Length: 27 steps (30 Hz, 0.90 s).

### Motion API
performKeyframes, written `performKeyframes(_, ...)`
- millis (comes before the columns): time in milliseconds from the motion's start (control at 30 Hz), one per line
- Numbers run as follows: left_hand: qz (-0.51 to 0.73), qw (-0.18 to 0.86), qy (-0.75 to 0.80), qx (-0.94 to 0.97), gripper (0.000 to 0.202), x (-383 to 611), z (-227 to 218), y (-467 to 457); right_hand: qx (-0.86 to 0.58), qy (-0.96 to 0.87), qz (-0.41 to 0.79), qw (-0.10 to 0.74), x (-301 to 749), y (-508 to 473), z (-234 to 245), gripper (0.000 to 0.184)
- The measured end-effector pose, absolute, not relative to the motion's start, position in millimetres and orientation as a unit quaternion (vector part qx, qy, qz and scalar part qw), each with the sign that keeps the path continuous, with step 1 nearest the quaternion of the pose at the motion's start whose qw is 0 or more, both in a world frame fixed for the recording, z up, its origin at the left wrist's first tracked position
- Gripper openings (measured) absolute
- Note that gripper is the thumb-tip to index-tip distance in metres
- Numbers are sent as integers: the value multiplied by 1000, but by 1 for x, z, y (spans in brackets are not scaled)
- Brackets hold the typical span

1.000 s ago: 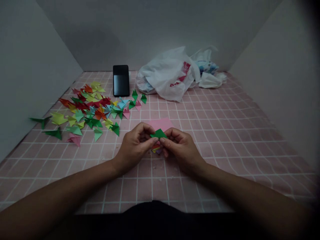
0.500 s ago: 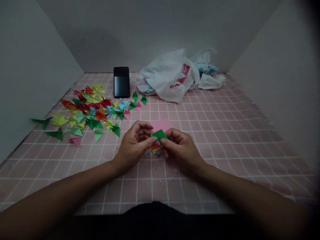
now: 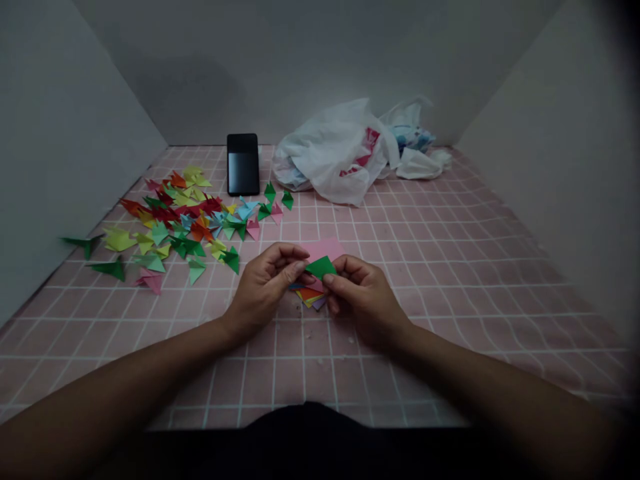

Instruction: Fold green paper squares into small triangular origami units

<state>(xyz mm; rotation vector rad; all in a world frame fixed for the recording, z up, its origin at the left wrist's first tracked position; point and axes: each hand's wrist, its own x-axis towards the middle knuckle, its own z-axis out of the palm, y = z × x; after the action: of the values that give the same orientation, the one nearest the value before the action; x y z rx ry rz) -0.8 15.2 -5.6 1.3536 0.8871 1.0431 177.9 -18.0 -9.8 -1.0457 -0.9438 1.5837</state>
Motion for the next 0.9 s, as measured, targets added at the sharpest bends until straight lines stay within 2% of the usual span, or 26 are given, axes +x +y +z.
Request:
performKeyframes(333,446,496,395,631,14,-4,-3,19,-418,-381,667,485,180,-17,-9,22)
performKeyframes(667,460,479,404,629,6,-1,0,16,-420,-388,670,473,179,-16,-9,21)
performKeyframes(900,463,482,385,636,11,-1,-3,18,-421,-380,674,474,180,-16,-8,20)
